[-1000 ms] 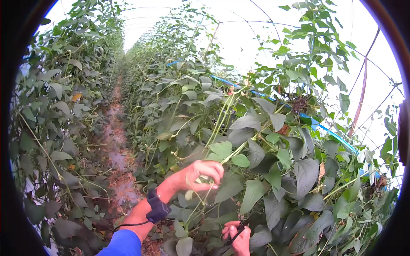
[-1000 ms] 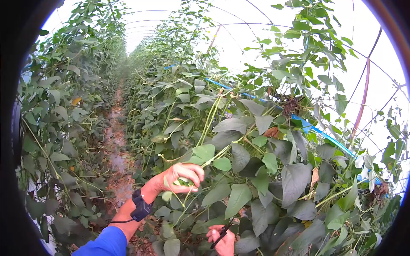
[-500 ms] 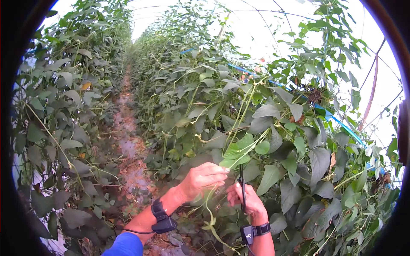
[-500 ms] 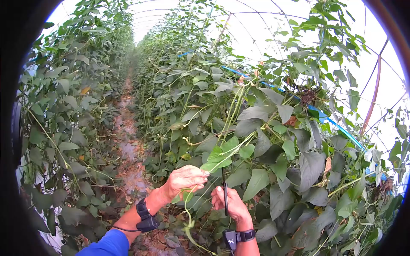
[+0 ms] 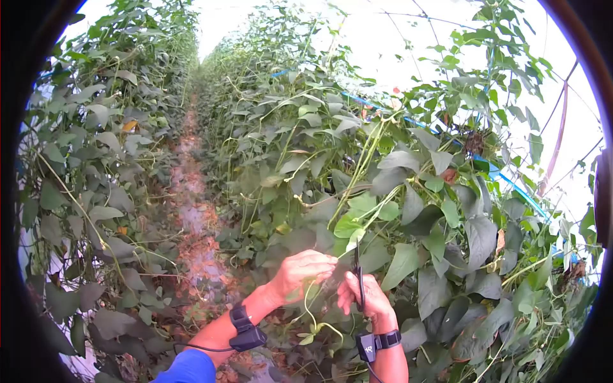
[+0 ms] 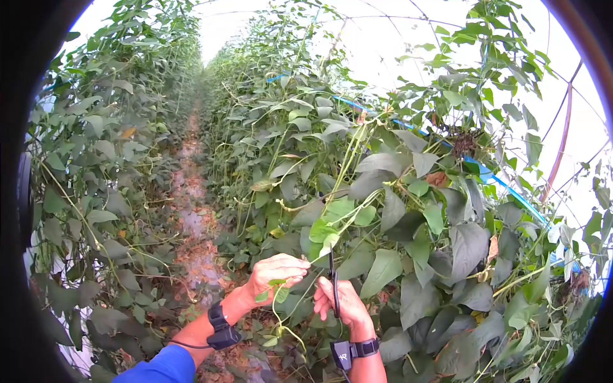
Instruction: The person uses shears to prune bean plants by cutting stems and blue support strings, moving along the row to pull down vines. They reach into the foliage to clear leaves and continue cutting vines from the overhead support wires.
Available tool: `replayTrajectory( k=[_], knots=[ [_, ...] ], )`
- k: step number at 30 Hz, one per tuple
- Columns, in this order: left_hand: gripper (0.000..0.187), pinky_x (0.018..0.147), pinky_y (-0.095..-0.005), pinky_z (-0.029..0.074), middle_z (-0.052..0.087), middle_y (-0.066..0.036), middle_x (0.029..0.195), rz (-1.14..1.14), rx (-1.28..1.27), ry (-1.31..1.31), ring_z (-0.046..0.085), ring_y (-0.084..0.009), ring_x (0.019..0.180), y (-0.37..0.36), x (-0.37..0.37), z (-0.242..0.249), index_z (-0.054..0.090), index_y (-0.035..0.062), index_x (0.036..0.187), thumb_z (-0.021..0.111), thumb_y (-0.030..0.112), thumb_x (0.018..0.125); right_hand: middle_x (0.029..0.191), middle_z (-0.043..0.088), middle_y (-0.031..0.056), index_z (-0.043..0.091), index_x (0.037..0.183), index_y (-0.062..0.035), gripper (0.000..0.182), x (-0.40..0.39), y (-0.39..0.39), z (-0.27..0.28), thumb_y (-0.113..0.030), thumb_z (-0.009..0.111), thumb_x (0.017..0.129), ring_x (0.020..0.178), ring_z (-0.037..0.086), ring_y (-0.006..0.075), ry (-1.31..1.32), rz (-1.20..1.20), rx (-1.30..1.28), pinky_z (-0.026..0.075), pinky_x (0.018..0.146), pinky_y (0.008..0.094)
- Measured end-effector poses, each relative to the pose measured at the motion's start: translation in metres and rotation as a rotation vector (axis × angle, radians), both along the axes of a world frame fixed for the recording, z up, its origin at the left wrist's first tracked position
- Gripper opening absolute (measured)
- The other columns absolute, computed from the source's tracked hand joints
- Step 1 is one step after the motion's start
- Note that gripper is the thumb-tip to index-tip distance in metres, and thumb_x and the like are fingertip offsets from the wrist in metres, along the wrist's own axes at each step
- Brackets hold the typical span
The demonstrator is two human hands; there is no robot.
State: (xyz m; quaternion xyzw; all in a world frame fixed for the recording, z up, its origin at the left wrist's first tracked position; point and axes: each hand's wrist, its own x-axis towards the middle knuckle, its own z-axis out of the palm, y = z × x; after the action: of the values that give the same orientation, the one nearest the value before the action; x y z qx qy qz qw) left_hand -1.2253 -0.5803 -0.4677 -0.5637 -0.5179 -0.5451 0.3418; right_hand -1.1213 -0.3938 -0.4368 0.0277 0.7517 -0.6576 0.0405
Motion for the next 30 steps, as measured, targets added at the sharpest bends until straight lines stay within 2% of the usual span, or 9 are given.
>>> replayTrajectory(
  k=[7,9,13,15,17,20,23,26,30],
  knots=[
    [0.011,0.068,-0.0328,0.052,0.066,-0.013,0.09,-0.015,-0.006,-0.141,0.064,-0.0266,0.079,-0.002,-0.007,-0.042,0.063,-0.0008,0.085,0.067,0.004,0.076,0.067,0.061,0.0134,0.057,0.085,0.0047,0.044,0.012,0.012,-0.013,-0.039,0.053,0.091,0.053,0.059,0.0187,0.009,0.017,0.074,0.048,0.051,0.0281],
    [0.012,0.067,-0.0329,0.051,0.065,-0.013,0.086,-0.036,-0.144,-0.191,0.063,-0.0278,0.077,-0.005,-0.011,-0.067,0.063,-0.0001,0.086,0.065,0.008,0.078,0.07,0.062,0.0113,0.057,0.087,0.0033,0.039,0.017,0.016,-0.011,-0.036,0.056,0.09,0.057,0.059,0.0162,0.025,0.009,0.063,0.047,0.052,0.0272],
    [0.023,0.068,-0.0381,0.05,0.063,-0.014,0.085,0.11,-0.611,-0.384,0.061,-0.0322,0.08,-0.025,-0.011,-0.113,0.062,0.003,0.094,0.063,0.004,0.071,0.078,0.064,0.0101,0.058,0.093,0.0036,0.032,0.031,0.017,0.01,-0.028,0.057,0.09,0.062,0.06,0.0153,0.117,-0.055,0.256,0.045,0.057,0.0262],
    [0.029,0.066,-0.0413,0.049,0.062,-0.016,0.083,0.202,-0.757,-0.334,0.061,-0.0335,0.079,-0.036,-0.018,-0.16,0.061,0.0064,0.099,0.065,0.017,0.072,0.08,0.064,0.0099,0.059,0.095,0.0042,0.032,0.039,0.015,0.028,-0.028,0.058,0.089,0.064,0.061,0.0154,0.227,-0.079,0.308,0.046,0.059,0.0261],
    [0.047,0.065,-0.0429,0.048,0.062,-0.016,0.081,0.353,-1.12,-0.433,0.061,-0.034,0.077,-0.049,-0.004,-0.164,0.056,0.01,0.115,0.064,0.017,0.07,0.082,0.064,0.0108,0.059,0.097,0.0045,0.033,0.047,0.01,0.052,-0.027,0.059,0.089,0.067,0.061,0.0163,0.369,-0.125,0.282,0.046,0.063,0.0277],
    [0.057,0.07,-0.0442,0.049,0.064,-0.017,0.085,0.345,-1.415,-0.507,0.061,-0.0338,0.083,-0.064,0.002,-0.171,0.05,0.0124,0.123,0.062,0.009,0.067,0.086,0.065,0.012,0.057,0.1,0.0047,0.028,0.057,0.01,0.086,-0.02,0.059,0.089,0.074,0.063,0.0179,0.672,-0.308,0.253,0.049,0.068,0.0305],
    [0.057,0.069,-0.0444,0.049,0.064,-0.016,0.082,0.326,-1.455,-0.534,0.062,-0.0348,0.08,-0.077,0.003,-0.182,0.05,0.0125,0.123,0.062,0.012,0.068,0.086,0.063,0.0135,0.057,0.098,0.0061,0.026,0.057,0.024,0.135,-0.019,0.054,0.091,0.072,0.063,0.0203,1.058,-0.562,0.258,0.051,0.07,0.0317],
    [0.053,0.069,-0.0437,0.049,0.064,-0.016,0.077,0.291,-1.378,-0.532,0.062,-0.0348,0.078,-0.089,-0.003,-0.186,0.052,0.0106,0.121,0.063,0.018,0.069,0.086,0.062,0.0144,0.055,0.101,0.007,0.024,0.056,0.054,0.192,-0.015,0.053,0.091,0.073,0.064,0.0203,1.21,-0.826,0.206,0.051,0.068,0.0302],
    [0.043,0.069,-0.0434,0.049,0.064,-0.017,0.072,0.209,-1.26,-0.608,0.061,-0.0352,0.075,-0.099,-0.007,-0.17,0.056,0.0081,0.114,0.062,0.021,0.074,0.09,0.062,0.0112,0.053,0.108,0.0081,0.035,0.043,0.112,0.239,-0.021,0.058,0.089,0.079,0.062,0.0155,1.154,-1.062,0.627,0.047,0.073,0.0275]
  ],
)
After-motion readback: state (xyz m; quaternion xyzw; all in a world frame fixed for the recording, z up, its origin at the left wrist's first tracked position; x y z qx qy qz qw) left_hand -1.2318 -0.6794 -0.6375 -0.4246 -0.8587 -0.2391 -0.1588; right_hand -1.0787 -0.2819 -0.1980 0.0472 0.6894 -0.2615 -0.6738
